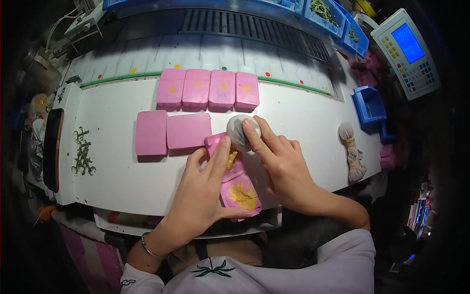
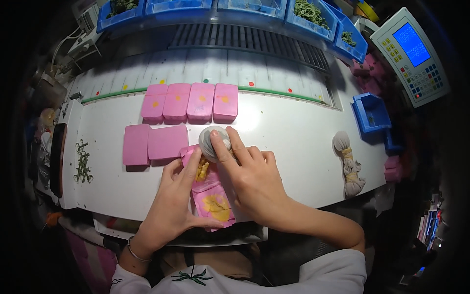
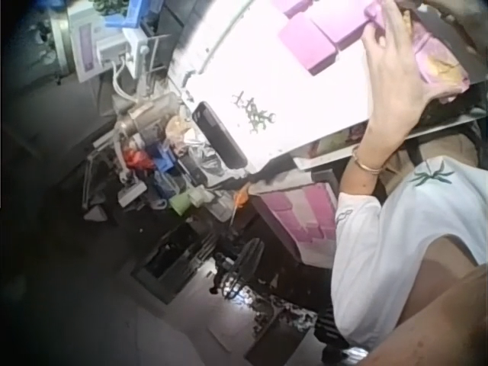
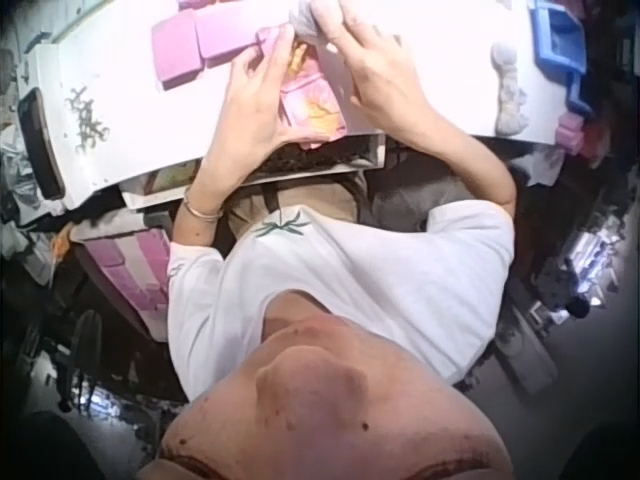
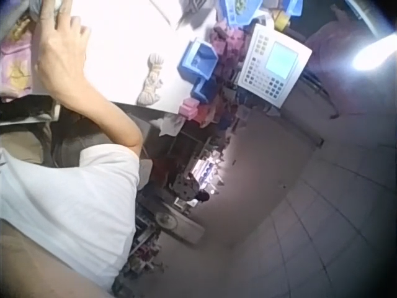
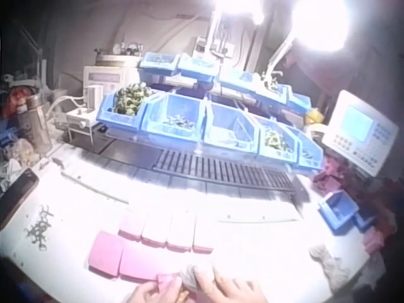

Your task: The person repeatedly opens pink rectangular molds, removes small green decorative pieces, and places them into blue bins. They also use a white cloth to wipe the molds and handle the pieces by hand.

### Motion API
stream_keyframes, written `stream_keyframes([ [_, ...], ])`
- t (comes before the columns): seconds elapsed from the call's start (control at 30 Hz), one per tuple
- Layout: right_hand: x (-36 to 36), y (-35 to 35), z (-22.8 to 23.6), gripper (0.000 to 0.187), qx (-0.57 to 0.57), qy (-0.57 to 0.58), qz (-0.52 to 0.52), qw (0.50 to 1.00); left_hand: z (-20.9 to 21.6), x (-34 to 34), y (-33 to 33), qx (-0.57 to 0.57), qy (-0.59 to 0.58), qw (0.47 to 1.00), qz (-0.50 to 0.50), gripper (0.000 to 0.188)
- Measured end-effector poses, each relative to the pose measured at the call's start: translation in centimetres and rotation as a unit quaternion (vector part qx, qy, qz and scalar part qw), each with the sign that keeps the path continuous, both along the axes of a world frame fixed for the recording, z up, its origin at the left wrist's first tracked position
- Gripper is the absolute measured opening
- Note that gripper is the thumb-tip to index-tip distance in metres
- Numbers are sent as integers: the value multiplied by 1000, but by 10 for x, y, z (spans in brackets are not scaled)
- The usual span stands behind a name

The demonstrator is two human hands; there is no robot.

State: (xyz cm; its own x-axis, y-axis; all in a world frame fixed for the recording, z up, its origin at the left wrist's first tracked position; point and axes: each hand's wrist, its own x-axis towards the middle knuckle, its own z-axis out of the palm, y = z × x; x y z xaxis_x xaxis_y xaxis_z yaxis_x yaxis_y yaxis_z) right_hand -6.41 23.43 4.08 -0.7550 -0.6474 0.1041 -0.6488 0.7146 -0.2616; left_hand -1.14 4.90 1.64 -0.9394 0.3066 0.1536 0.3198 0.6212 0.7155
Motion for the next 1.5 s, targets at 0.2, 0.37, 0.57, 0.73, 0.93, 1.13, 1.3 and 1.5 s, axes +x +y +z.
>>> stream_keyframes([
  [0.2, 6, -1, 3, 89, 17, 14, 7, 1000, -7, 11, 8, 27, 8, 999, 39, 109],
  [0.37, 10, 14, 23, 89, 41, 11, 14, 999, -8, 2, 10, 108, -24, 993, -46, 107],
  [0.57, 10, 19, 7, 90, 52, 11, -31, 998, -8, -2, 15, 82, -32, 994, -70, 92],
  [0.73, 6, 19, 3, 74, 59, 32, -22, 998, -12, 10, 10, 52, -18, 995, -78, 69],
  [0.93, 4, 22, 8, 74, 74, 29, -1, 997, -8, 13, 9, 2, 10, 999, -44, 57],
  [1.13, 3, 28, 41, 62, -26, 86, 16, 996, -9, 2, -2, -17, 0, 997, -72, 60],
  [1.3, 16, 31, 2, 54, 98, 119, 89, 984, -7, 0, -1, 8, -6, 997, -76, 59],
  [1.5, 7, 28, 39, 55, 25, 136, 73, 988, -8, 0, -5, -28, 11, 996, -86, 55],
])
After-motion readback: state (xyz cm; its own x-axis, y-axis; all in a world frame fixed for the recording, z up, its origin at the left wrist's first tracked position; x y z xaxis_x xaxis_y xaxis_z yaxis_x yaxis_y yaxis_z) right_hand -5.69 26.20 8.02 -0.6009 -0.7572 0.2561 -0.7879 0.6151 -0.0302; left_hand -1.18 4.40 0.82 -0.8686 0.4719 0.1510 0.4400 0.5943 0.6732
